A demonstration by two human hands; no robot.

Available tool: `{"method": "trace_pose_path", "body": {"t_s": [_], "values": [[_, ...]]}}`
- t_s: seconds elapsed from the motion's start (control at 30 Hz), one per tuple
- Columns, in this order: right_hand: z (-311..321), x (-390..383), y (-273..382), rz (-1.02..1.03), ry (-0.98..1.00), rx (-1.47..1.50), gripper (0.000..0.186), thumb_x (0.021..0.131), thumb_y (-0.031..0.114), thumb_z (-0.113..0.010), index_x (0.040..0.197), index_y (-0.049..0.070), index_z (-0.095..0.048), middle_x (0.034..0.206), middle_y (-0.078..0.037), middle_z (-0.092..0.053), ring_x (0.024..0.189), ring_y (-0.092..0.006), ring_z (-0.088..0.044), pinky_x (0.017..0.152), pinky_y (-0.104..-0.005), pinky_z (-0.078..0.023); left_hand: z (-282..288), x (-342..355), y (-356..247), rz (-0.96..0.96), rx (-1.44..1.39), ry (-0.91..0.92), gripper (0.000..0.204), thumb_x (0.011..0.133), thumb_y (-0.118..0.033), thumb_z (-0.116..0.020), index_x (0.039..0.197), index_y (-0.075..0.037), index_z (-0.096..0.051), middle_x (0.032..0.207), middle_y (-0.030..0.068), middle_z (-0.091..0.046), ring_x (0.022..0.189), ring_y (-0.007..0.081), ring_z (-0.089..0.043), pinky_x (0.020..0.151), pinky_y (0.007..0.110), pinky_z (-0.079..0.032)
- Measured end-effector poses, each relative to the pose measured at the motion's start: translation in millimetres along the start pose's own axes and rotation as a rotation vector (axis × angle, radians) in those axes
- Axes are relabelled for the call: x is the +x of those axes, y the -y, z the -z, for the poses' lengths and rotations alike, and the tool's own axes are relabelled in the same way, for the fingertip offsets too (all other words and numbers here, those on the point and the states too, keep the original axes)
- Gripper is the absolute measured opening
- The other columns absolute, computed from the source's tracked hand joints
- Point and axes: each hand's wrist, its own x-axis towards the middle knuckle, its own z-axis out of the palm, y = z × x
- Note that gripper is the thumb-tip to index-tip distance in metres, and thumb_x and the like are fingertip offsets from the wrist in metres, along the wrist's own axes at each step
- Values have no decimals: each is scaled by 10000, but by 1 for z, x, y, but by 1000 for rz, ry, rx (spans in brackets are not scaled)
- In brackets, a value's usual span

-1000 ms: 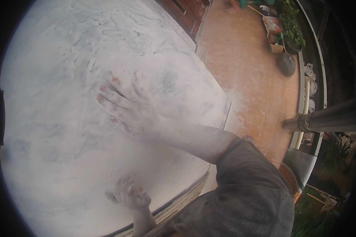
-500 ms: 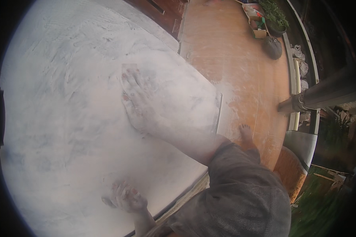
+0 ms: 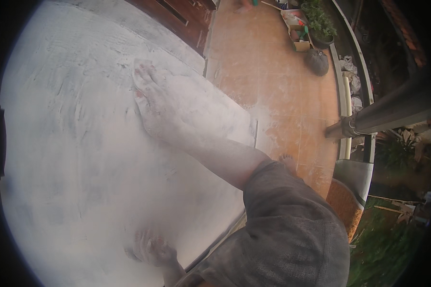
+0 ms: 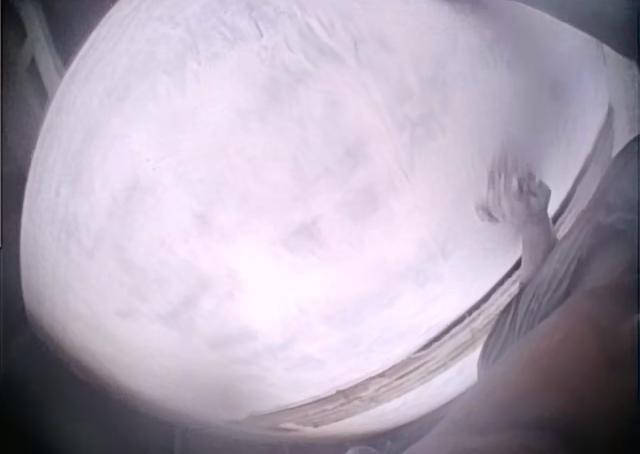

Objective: The person smooths a white plastered wall surface using both hands, rubbing and pressing the material to even out the texture. The camera is mounted on the head, providing a first-person view of the hands working on the wall.

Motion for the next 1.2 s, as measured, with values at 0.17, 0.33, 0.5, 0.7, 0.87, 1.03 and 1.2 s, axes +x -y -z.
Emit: {"method": "trace_pose_path", "body": {"t_s": [0.17, 0.33, 0.5, 0.7, 0.87, 1.03, 1.2], "values": [[14, -29, -62, -253, -68, 27, 514, 1121, 225, -327, 1560, -28, -416, 1653, -217, -372, 1563, -357, -288, 1283, -422, -202, -1, -3, 1, -10, 127, -77, 251, 1074, -376, -484, 1096, -179, -638, 1243, 86, -689, 1252, 356, -604, 1170, 606, -279], [17, -23, -56, -797, -151, 149, 506, 1110, 192, -363, 1550, -54, -404, 1631, -244, -388, 1540, -361, -324, 1280, -409, -239, -4, 2, -3, 31, 174, -65, 343, 1076, -431, -473, 1111, -130, -634, 1291, 151, -662, 1279, 410, -572, 1122, 625, -332], [10, 69, 65, 307, 208, 141, 488, 1101, 175, -387, 1538, -34, -448, 1627, -238, -399, 1564, -431, -244, 1281, -496, -188, -11, 11, -9, 134, 279, -155, 430, 1056, -458, -509, 1248, -83, -596, 1369, 213, -610, 1262, 479, -552, 1040, 645, -388], [50, -14, -53, -752, 49, 78, 518, 1121, 229, -327, 1542, -60, -412, 1631, -229, -399, 1540, -367, -328, 1275, -422, -234, -16, 22, -14, 174, 237, -188, 437, 1022, -376, -553, 1311, -47, -561, 1375, 221, -596, 1246, 506, -537, 1037, 645, -399], [58, 18, -43, -431, 195, -266, 526, 1120, 253, -322, 1553, -32, -406, 1635, -223, -389, 1537, -343, -341, 1273, -396, -260, -19, 36, -22, 170, 371, -203, 354, 1008, -269, -578, 1292, -57, -582, 1308, 200, -613, 1198, 464, -560, 928, 608, -456], [65, 47, -52, 6, 298, -235, 508, 1115, 249, -344, 1529, -27, -443, 1615, -247, -405, 1530, -358, -349, 1262, -409, -282, -24, 39, -25, 209, 389, -229, 345, 1024, -255, -577, 1319, -79, -600, 1336, 190, -617, 1298, 467, -519, 985, 606, -449], [131, -108, -205, -634, 1211, -947, 357, 1010, 223, -525, 1256, 8, -669, 1326, -180, -672, 1240, -310, -635, 1022, -400, -510, -23, 29, -19, 197, 355, -213, 367, 1033, -284, -574, 1341, -86, -588, 1414, 205, -581, 1385, 469, -471, 1099, 625, -405]]}}
